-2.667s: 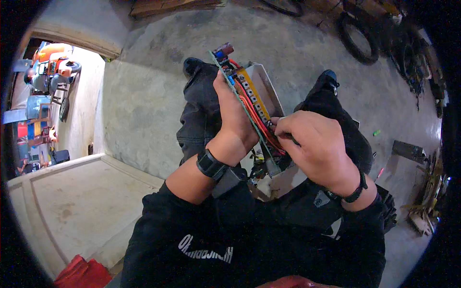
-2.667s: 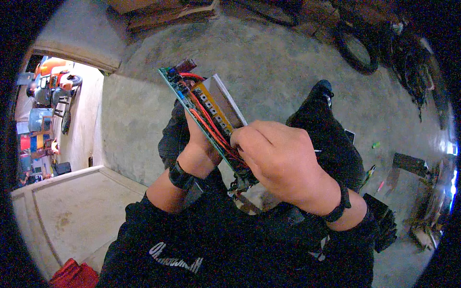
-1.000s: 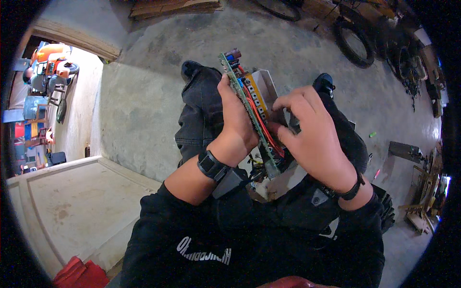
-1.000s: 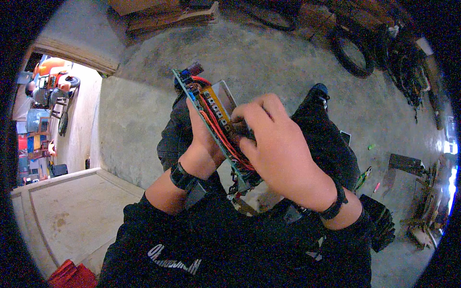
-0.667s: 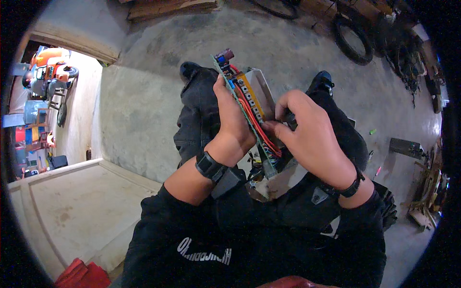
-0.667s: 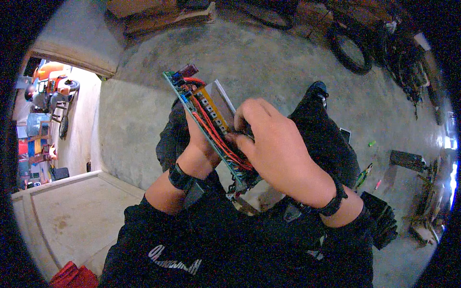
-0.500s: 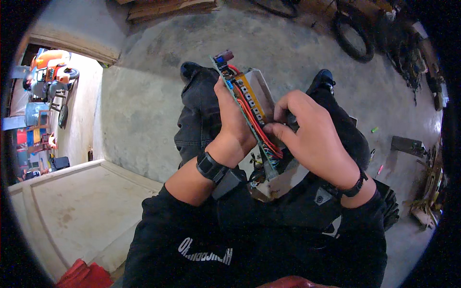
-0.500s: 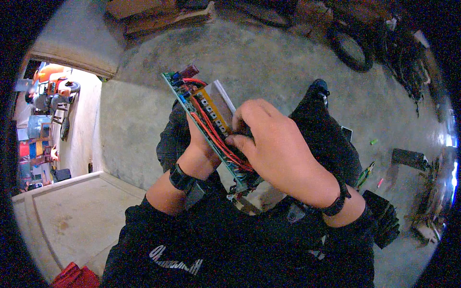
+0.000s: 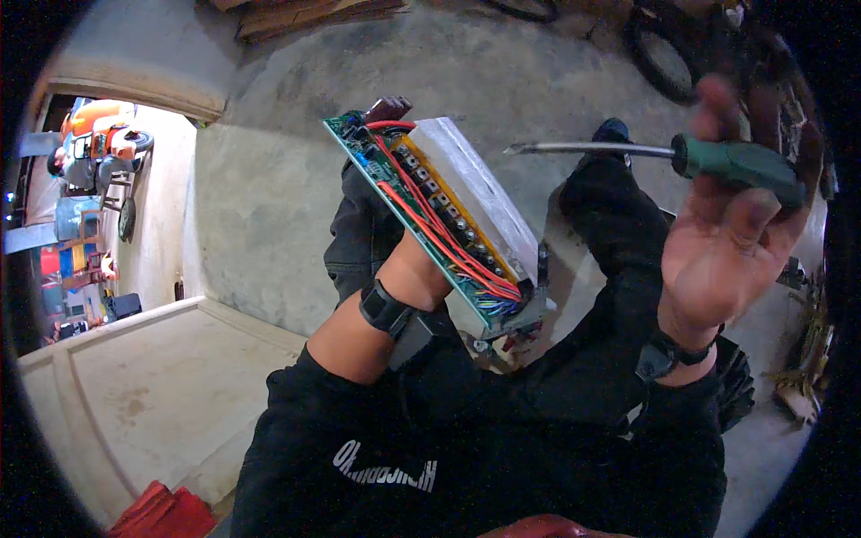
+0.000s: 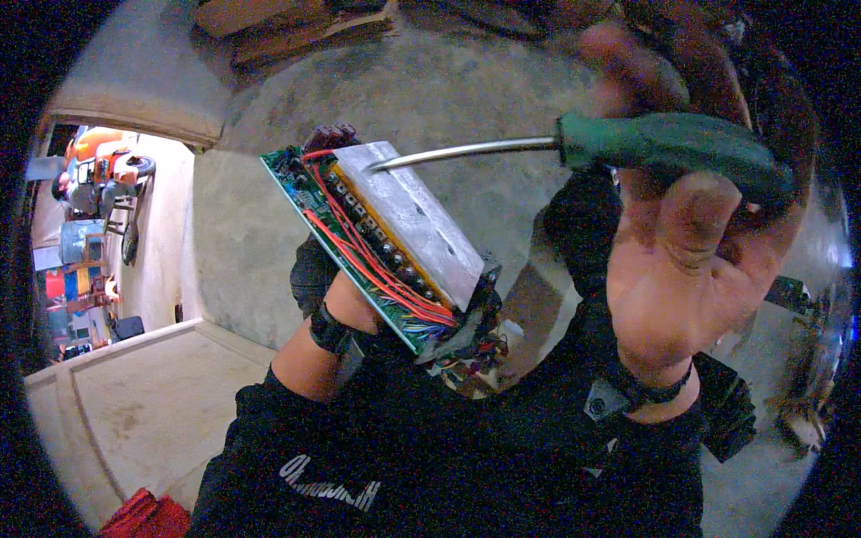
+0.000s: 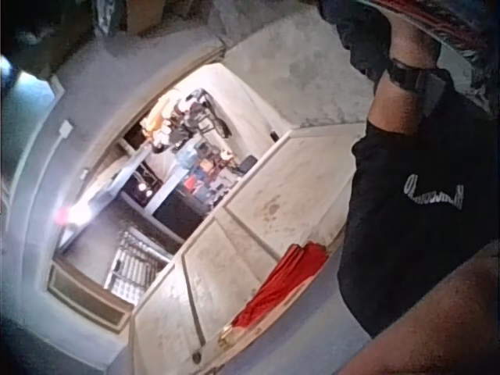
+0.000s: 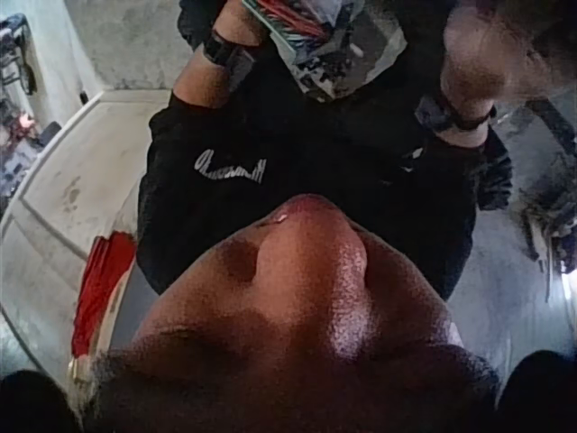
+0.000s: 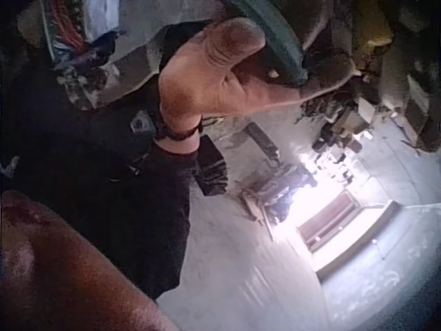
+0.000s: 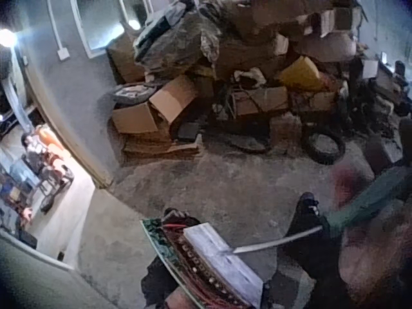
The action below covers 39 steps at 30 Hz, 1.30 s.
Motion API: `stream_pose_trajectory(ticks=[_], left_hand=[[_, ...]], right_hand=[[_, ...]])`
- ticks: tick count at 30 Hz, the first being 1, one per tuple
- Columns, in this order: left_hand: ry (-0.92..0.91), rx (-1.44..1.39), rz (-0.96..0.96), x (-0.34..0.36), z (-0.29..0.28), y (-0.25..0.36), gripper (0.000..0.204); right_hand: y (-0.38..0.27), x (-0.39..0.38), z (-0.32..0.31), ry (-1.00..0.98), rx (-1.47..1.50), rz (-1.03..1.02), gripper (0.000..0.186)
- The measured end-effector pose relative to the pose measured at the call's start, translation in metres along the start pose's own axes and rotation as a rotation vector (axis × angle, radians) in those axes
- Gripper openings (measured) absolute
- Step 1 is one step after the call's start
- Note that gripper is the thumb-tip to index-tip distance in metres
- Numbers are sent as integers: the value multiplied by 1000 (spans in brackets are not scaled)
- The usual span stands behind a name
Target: Repairing a large circuit board by adjusting terminals with a screwdriver.
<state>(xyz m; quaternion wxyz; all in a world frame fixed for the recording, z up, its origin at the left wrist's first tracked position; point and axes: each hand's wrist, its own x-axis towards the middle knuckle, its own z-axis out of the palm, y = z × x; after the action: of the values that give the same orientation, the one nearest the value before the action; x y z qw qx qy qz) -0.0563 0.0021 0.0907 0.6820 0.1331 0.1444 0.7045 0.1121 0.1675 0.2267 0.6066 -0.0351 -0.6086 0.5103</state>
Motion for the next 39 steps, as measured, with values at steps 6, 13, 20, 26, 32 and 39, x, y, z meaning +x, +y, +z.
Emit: stream_pose_trajectory(ticks=[6, 13, 20, 26, 32, 39], left_hand=[[58, 366, 23, 1, 13, -3, 42], [280, 660, -73, 14, 11, -3, 42], [583, 58, -11, 42, 29, 5, 41], [640, -23, 28, 52, 43, 9, 44], [653, -71, 56, 55, 49, 9, 52], [638, -110, 82, 57, 52, 7, 63]], right_hand=[[0, -21, 15, -99, -54, 128, 68], [10, -20, 7, -395, -111, 42, 68], [12, -23, 8, -484, -147, 11, 61], [12, -24, 9, -503, -177, 30, 59], [12, -24, 10, -529, -177, 16, 59], [15, -27, 6, -479, -170, -1, 59]])
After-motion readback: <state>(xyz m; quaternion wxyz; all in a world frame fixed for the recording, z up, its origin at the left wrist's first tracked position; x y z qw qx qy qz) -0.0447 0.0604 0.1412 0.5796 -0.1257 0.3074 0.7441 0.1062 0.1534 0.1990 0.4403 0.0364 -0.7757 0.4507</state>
